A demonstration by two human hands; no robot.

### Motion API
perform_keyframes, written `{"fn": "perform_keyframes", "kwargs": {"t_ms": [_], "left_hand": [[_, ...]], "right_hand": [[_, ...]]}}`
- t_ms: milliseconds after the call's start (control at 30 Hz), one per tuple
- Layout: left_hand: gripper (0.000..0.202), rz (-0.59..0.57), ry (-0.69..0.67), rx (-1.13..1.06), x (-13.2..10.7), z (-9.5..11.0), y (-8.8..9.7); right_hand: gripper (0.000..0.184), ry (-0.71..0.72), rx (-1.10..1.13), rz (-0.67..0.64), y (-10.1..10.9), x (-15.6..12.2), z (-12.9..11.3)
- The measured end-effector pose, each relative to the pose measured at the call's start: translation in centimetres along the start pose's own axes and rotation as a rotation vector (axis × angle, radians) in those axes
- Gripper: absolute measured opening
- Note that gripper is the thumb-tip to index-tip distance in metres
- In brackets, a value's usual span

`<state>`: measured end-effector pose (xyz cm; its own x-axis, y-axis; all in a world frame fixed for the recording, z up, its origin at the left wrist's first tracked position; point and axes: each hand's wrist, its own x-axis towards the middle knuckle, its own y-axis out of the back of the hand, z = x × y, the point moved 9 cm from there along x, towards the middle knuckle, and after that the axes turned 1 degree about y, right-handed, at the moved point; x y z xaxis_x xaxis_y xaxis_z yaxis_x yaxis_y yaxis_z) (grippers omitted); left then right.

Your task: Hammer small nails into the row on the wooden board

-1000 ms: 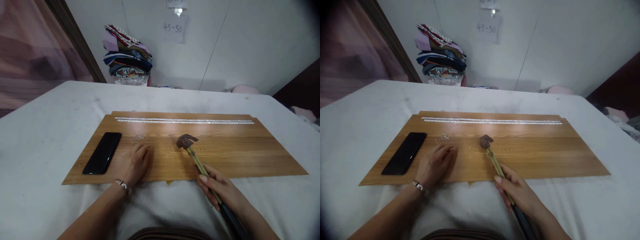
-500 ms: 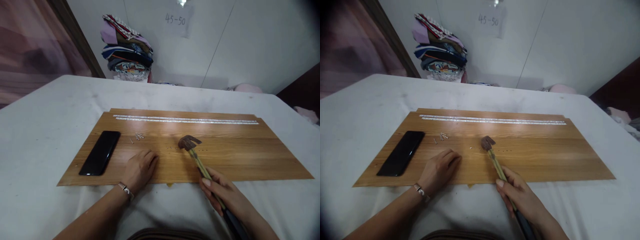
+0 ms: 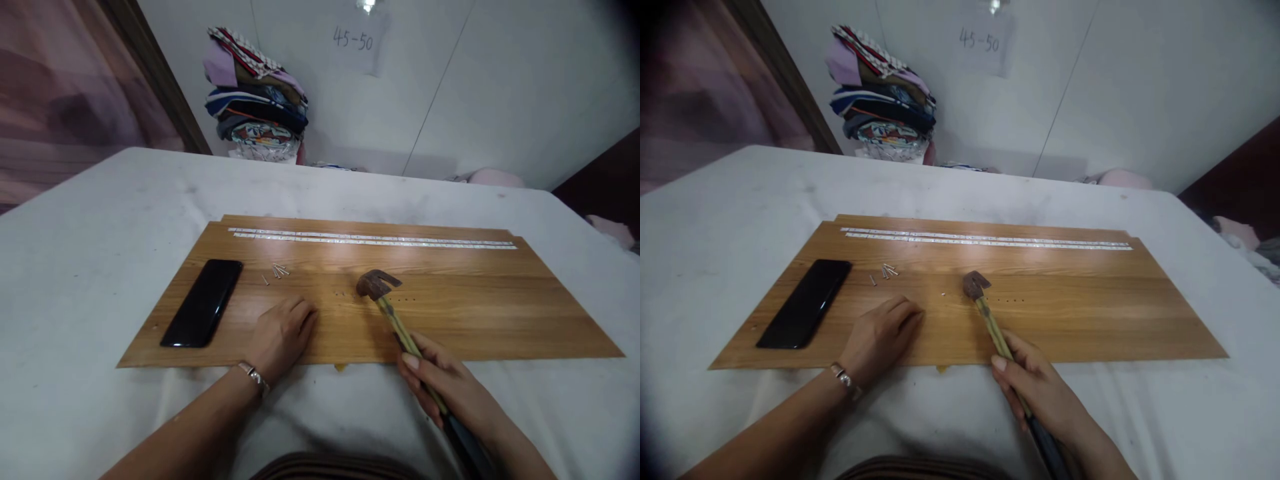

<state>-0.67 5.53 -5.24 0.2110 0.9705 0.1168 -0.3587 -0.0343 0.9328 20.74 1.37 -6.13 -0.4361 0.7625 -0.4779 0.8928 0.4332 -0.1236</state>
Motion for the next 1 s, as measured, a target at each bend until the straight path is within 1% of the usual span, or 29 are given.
{"fn": "perform_keyframes", "kwargs": {"t_ms": [333, 433, 567, 667, 767, 867, 1000], "left_hand": [[0.023, 0.031, -0.015, -0.012, 0.2, 0.1, 0.1], [0.021, 0.068, -0.021, -0.023, 0.2, 0.1, 0.4], [0.017, 0.136, -0.061, -0.047, 0.3, 0.4, 0.9], [0.015, 0.146, -0.082, -0.067, 0.3, 0.6, 1.0], [0.015, 0.122, -0.069, -0.078, 0.4, 0.6, 0.8], [0.014, 0.121, -0.047, -0.090, 0.4, 0.6, 0.8], [0.018, 0.152, -0.019, -0.101, 0.4, 0.2, 0.8]], "right_hand": [[0.032, 0.066, 0.000, 0.001, -0.3, 0.3, 0.4], [0.031, 0.076, -0.002, 0.006, -0.3, 0.6, 0.5], [0.031, 0.092, 0.007, 0.017, -0.3, 0.7, 0.4], [0.033, 0.107, -0.006, 0.017, -0.4, 0.6, 0.2], [0.035, 0.105, -0.027, 0.008, -0.6, 0.6, 0.2], [0.038, 0.100, -0.048, -0.002, -0.6, 0.8, 0.5], [0.039, 0.108, -0.063, 0.000, -0.7, 0.8, 0.9]]}}
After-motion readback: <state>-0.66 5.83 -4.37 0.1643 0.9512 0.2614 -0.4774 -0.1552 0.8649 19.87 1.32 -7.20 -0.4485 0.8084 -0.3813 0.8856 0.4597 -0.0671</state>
